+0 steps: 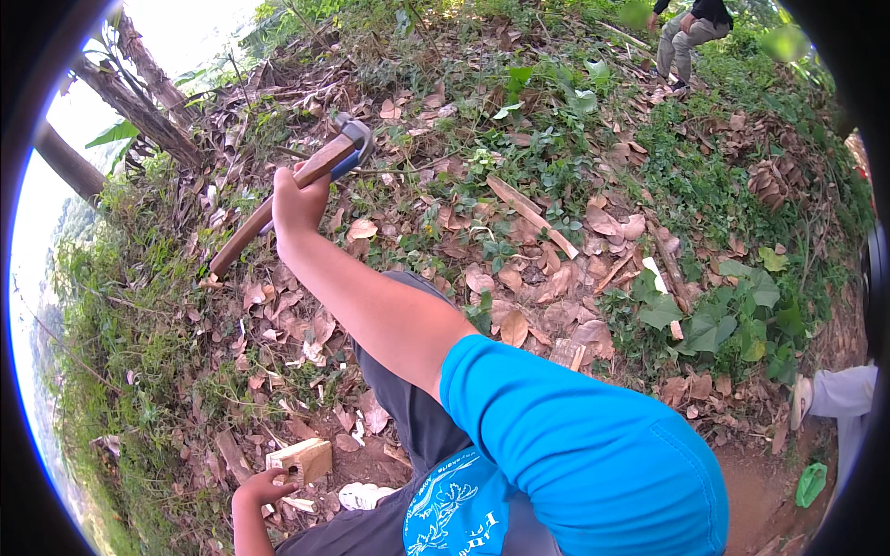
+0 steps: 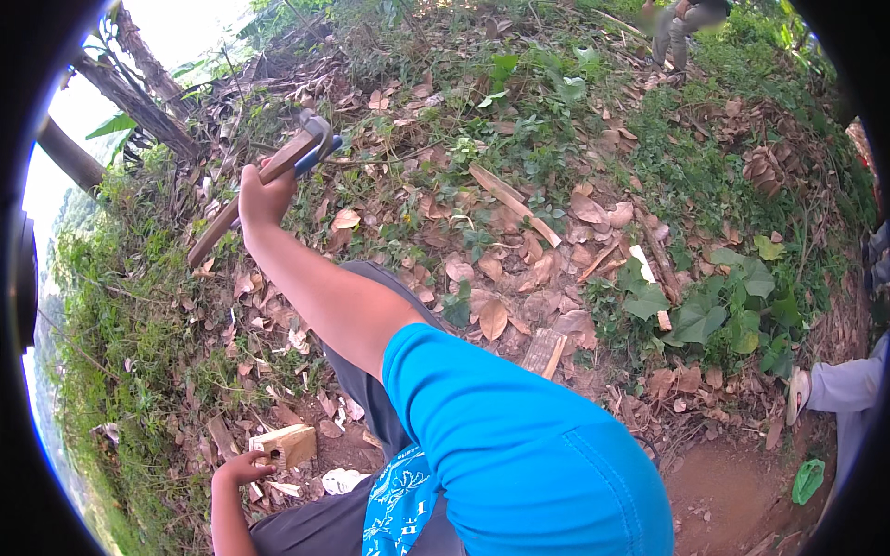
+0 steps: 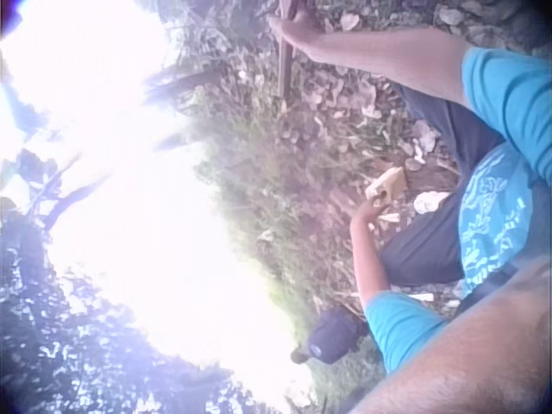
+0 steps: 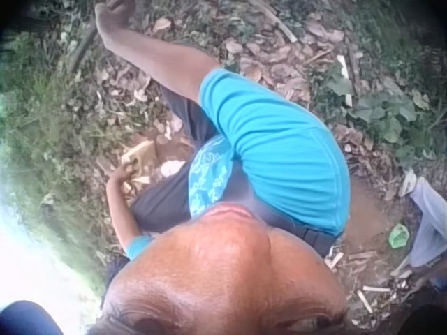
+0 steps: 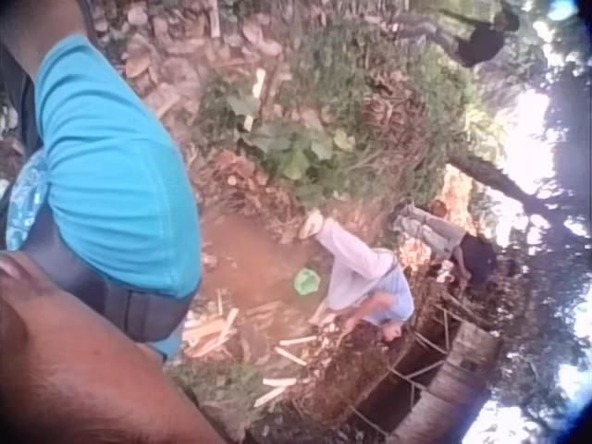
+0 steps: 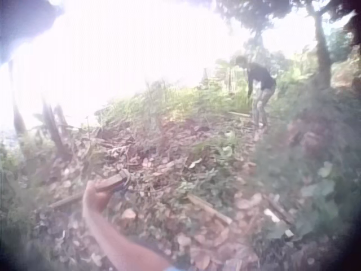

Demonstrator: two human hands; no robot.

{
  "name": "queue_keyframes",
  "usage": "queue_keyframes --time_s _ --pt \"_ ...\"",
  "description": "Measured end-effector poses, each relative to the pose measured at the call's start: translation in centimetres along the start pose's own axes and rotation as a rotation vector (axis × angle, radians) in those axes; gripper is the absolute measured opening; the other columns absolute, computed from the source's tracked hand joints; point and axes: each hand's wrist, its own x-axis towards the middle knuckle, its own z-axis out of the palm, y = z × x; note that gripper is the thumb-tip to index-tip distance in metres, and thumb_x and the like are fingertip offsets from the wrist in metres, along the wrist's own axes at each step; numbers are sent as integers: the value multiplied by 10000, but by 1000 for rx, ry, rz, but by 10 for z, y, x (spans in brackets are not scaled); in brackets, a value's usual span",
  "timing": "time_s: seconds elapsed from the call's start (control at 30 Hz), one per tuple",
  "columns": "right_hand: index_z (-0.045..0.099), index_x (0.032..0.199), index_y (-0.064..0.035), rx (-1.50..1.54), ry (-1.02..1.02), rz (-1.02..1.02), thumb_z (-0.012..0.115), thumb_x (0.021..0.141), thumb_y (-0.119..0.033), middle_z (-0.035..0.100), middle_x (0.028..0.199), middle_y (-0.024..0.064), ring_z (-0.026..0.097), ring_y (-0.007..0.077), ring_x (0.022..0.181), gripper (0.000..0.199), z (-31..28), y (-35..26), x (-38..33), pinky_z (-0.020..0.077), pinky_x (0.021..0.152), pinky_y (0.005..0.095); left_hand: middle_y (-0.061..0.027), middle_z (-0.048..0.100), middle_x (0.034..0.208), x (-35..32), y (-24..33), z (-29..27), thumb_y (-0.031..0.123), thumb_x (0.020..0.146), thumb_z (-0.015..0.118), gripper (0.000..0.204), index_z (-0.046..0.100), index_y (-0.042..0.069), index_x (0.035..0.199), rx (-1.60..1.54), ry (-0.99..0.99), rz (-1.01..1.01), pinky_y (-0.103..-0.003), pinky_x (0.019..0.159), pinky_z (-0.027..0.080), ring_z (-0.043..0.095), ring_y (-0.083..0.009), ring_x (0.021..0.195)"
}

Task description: The person sits on the ground and uses a hammer and chisel to carve a rectangular hole into a small block of wood. They repeatedly strike the chisel to remove wood chips. Later, they switch to using a hand saw to cut the wood block.

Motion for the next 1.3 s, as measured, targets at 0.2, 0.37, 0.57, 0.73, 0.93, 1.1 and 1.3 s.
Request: queue_keyframes --time_s 0.2,0.37,0.57,0.73,0.93,1.1,1.3 --pt "510 1071 -44 -285 -309 -328 640 823 -67 531 997 114 592 234 874 281 34 10 -67 496 799 396 -210 599 1421 0 -7 -4 723 789 715 891 573 140 1448 79 -73 112 -422 1126 443 561 -350 1342" --pt "556 1029 -31 -614 -656 -237 667 821 -127 587 937 134 627 262 836 254 19 47 -104 505 765 403 -228 712 1208 5 21 -20 620 818 712 726 654 109 1330 3 251 61 -467 995 519 672 -353 1167" --pt "600 1020 -43 -727 -888 254 667 819 -195 650 892 119 649 241 885 262 8 84 -146 508 812 374 -180 684 1287 3 56 -32 682 994 443 783 450 99 1517 -690 614 700 -431 969 521 683 -312 1116" --pt "602 1030 -46 -485 -1075 320 676 821 -166 633 867 85 628 187 816 252 13 111 -196 519 754 369 -199 602 1360 -24 81 -57 745 1009 197 882 287 63 1560 -1556 398 1055 -463 927 590 699 -294 1072" --pt "565 1127 -70 -466 -1261 424 698 894 -137 597 1003 35 588 130 889 276 2 117 -208 506 826 313 -108 623 1077 -37 64 -57 337 1106 438 427 401 41 1412 -1739 442 983 -412 842 608 686 -192 854" --pt "582 1215 -65 -530 -1496 481 722 977 -267 615 1124 40 618 140 1049 343 5 107 -207 499 955 334 -28 555 891 -60 50 -51 295 1080 490 326 476 45 1290 -1668 478 838 -292 576 524 533 -86 637" --pt "568 1260 -62 -476 -1617 536 696 990 -311 632 1294 82 635 189 1143 389 3 109 -203 495 1027 389 -31 548 856 -61 61 -52 647 1053 332 582 505 94 1104 -1845 378 852 -317 597 523 556 -145 646"
